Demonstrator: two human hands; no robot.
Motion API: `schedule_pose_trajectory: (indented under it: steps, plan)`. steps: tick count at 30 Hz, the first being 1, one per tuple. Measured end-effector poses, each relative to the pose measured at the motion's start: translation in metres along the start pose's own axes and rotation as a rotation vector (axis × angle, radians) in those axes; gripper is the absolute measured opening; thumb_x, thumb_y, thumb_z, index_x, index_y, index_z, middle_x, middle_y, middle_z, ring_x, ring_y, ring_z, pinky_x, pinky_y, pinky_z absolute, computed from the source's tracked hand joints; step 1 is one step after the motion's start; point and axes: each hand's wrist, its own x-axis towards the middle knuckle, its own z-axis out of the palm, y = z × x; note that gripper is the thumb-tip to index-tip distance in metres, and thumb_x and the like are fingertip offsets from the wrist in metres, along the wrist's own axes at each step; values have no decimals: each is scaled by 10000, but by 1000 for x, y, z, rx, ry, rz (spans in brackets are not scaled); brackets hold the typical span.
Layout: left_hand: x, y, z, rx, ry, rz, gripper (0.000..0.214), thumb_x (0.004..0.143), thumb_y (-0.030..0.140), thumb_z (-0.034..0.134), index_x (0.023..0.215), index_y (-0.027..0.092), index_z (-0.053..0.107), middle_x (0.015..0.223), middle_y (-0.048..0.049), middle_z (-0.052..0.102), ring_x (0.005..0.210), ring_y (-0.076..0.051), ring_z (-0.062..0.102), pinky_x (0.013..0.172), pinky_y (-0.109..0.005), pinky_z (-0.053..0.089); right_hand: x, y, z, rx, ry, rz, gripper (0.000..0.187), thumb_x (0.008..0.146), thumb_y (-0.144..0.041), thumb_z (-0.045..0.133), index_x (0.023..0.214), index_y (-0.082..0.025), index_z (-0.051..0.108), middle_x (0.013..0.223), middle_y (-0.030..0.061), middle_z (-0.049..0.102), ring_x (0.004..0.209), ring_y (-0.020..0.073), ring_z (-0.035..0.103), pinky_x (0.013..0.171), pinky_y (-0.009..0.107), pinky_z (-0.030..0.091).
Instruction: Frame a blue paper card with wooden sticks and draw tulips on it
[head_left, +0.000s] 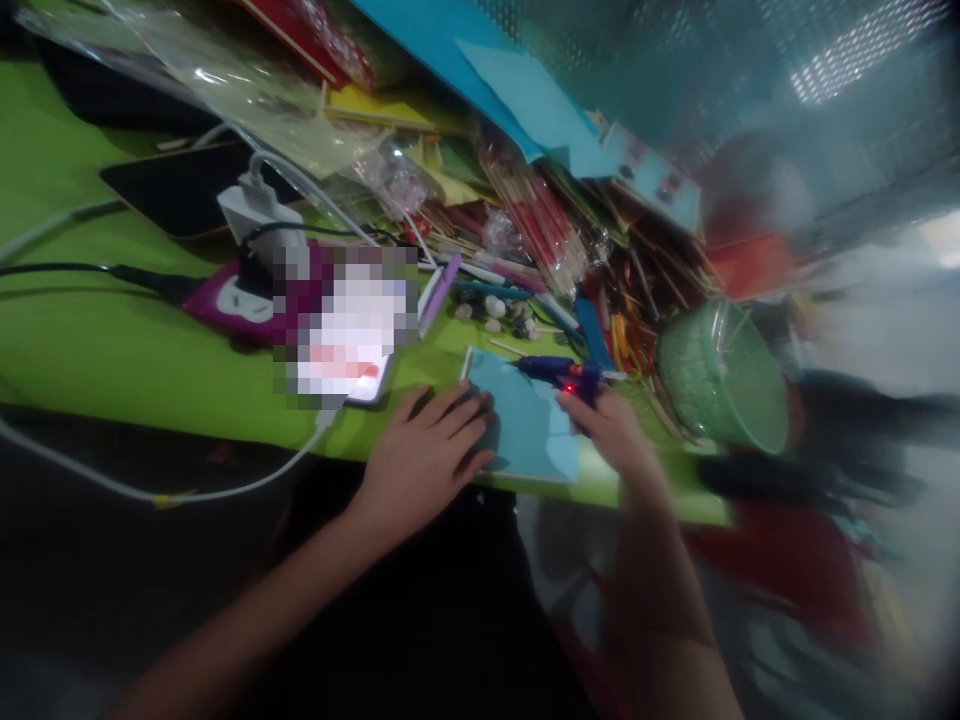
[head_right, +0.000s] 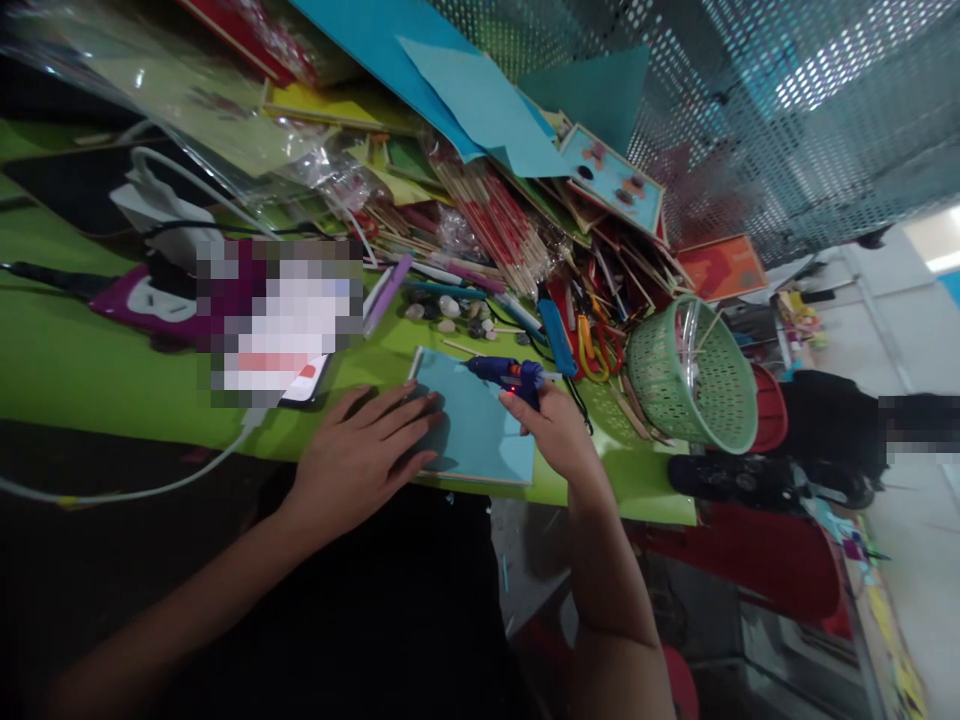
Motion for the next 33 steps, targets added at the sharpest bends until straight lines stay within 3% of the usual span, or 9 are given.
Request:
schedule_pose_trajectory:
  steps: [7, 33]
  plan:
    - [0, 0, 1, 1, 2, 7, 315, 1079, 352, 555, 1327, 226, 702, 1450, -45, 708, 1402, -313, 612, 1105, -560, 475, 5, -3, 6, 20, -7, -16, 467, 874, -667, 635, 703, -233, 617, 558, -1, 607, 529, 171, 568, 596, 322, 468]
    - [-1, -1, 3, -2, 23, -3, 284, 1077, 355, 564, 1311, 267, 699, 1455, -24, 705, 1390, -304, 618, 1119, -559, 471, -8, 10, -7, 9, 49, 20, 399, 873, -607, 636, 741, -231, 623, 590, -2, 588, 524, 173, 543, 589, 333, 464]
